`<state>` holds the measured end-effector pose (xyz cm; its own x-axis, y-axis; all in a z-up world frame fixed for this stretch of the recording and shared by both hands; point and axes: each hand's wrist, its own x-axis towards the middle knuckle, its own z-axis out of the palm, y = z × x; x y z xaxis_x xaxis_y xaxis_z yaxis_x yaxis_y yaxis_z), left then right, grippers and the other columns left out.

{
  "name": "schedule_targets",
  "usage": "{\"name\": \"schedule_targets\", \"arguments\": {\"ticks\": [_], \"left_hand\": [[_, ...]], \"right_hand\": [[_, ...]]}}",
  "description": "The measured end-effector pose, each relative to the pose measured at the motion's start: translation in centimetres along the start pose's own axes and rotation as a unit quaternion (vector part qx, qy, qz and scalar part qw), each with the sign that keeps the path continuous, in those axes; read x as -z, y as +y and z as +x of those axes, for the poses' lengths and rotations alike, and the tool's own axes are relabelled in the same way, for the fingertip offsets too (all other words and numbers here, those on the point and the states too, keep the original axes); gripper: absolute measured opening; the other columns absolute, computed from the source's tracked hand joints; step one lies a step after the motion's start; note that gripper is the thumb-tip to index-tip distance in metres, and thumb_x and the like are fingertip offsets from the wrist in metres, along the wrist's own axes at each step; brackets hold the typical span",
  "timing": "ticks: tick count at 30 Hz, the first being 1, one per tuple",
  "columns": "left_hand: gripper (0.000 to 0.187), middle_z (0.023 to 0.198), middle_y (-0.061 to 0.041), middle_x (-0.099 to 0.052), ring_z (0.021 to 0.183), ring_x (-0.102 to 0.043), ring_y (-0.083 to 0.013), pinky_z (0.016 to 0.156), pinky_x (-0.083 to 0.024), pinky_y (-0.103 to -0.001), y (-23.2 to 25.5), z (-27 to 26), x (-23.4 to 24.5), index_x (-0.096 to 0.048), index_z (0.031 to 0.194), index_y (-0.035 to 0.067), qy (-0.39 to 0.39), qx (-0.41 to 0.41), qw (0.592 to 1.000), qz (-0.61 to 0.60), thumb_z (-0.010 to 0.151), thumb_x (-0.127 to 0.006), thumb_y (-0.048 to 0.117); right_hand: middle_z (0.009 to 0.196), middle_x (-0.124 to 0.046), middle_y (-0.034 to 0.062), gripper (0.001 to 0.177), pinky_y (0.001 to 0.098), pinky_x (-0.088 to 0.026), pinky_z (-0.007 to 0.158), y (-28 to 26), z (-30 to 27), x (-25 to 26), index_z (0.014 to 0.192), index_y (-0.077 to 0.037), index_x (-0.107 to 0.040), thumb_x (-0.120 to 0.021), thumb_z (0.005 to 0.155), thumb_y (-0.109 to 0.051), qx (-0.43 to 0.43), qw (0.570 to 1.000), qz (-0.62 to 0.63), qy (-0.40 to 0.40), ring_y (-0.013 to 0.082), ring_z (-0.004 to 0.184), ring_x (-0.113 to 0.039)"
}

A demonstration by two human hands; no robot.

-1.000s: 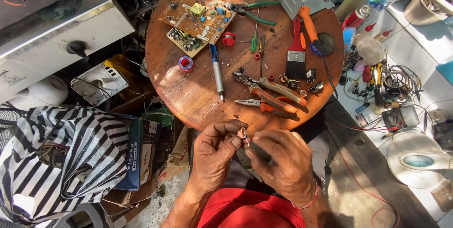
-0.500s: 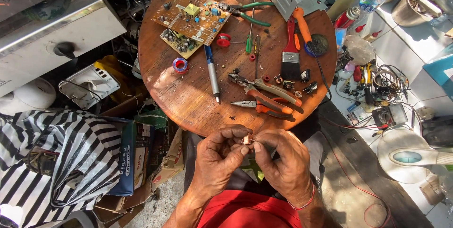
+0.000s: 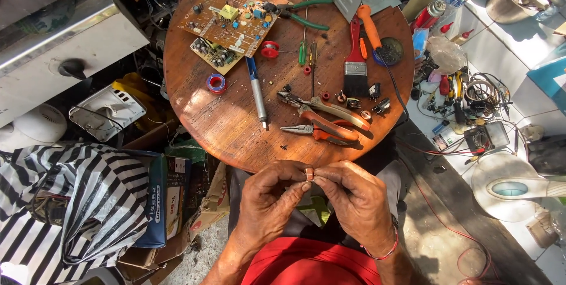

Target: The person is performing delicate repair work on electronic components, specifically manipulating wires and a small connector using pliers and their hands on a cluttered workbench.

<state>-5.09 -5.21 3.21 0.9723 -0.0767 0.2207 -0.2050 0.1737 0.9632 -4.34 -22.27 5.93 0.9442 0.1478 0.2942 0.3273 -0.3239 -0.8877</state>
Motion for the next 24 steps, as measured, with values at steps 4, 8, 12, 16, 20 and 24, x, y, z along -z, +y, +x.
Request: {"name": "schedule_targets", "arguments": {"ticks": [4,8,12,16,20,24], "left_hand": [[0.006,0.097,-0.005,-0.072,0.071,-0.055,-0.0097,0.060,-0.045,-0.023,0.2,0.3,0.0,-0.071,0.091,0.001,-0.004,-0.046,0.994,0.095,0.089,-0.075,0.005],[0.005,0.103,-0.008,-0.066,0.076,-0.054,-0.0117,0.063,-0.046,-0.025,0.3,0.2,-0.4,-0.065,0.091,0.002,-0.011,-0.038,0.995,0.086,0.091,-0.070,0.002],[0.004,0.106,-0.009,-0.066,0.082,-0.056,-0.0133,0.071,-0.048,-0.027,0.6,-0.2,0.1,-0.065,0.096,0.000,-0.032,0.061,0.997,-0.047,0.094,-0.069,0.001],[0.005,0.103,-0.008,-0.065,0.083,-0.056,-0.0128,0.074,-0.047,-0.026,-0.1,-0.6,0.2,-0.066,0.094,0.000,-0.035,0.101,0.988,-0.116,0.095,-0.071,0.002],[0.007,0.096,-0.003,-0.063,0.085,-0.056,-0.0107,0.080,-0.046,-0.024,-0.8,-0.8,-0.3,-0.068,0.088,0.003,-0.008,0.136,0.976,-0.169,0.089,-0.075,0.001],[0.008,0.089,-0.002,-0.070,0.080,-0.065,-0.0057,0.079,-0.053,-0.017,-0.7,-1.1,-0.3,-0.074,0.095,0.003,-0.005,0.220,0.949,-0.228,0.089,-0.079,0.002]], "right_hand": [[0.096,-0.076,0.0058,0.020,0.0259,-0.057,0.068,0.5,-0.3,-0.1,0.099,-0.002,-0.075,-0.078,0.082,-0.013,0.034,0.991,-0.126,0.030,0.0151,0.077,-0.070],[0.108,-0.072,0.0053,0.023,0.0236,-0.058,0.064,0.0,-0.2,0.4,0.104,-0.006,-0.073,-0.076,0.081,-0.003,0.118,0.983,-0.142,-0.009,0.0127,0.076,-0.070],[0.101,-0.075,0.0024,0.024,0.0232,-0.053,0.056,-0.3,0.2,1.1,0.101,-0.006,-0.074,-0.072,0.079,0.004,0.099,0.988,-0.109,-0.048,0.0106,0.063,-0.065],[0.097,-0.075,-0.0021,0.023,0.0220,-0.049,0.051,1.3,-0.8,0.7,0.096,-0.008,-0.074,-0.073,0.077,0.003,0.088,0.992,-0.085,-0.040,0.0079,0.055,-0.059],[0.101,-0.077,0.0004,0.023,0.0226,-0.057,0.069,6.1,-1.7,0.3,0.094,-0.010,-0.077,-0.075,0.073,-0.002,0.065,0.994,-0.066,-0.055,0.0108,0.078,-0.074],[0.088,-0.081,-0.0032,0.022,0.0188,-0.059,0.071,10.7,-1.3,0.8,0.085,-0.012,-0.079,-0.078,0.064,-0.004,0.110,0.991,-0.033,-0.069,0.0070,0.076,-0.078]]}}
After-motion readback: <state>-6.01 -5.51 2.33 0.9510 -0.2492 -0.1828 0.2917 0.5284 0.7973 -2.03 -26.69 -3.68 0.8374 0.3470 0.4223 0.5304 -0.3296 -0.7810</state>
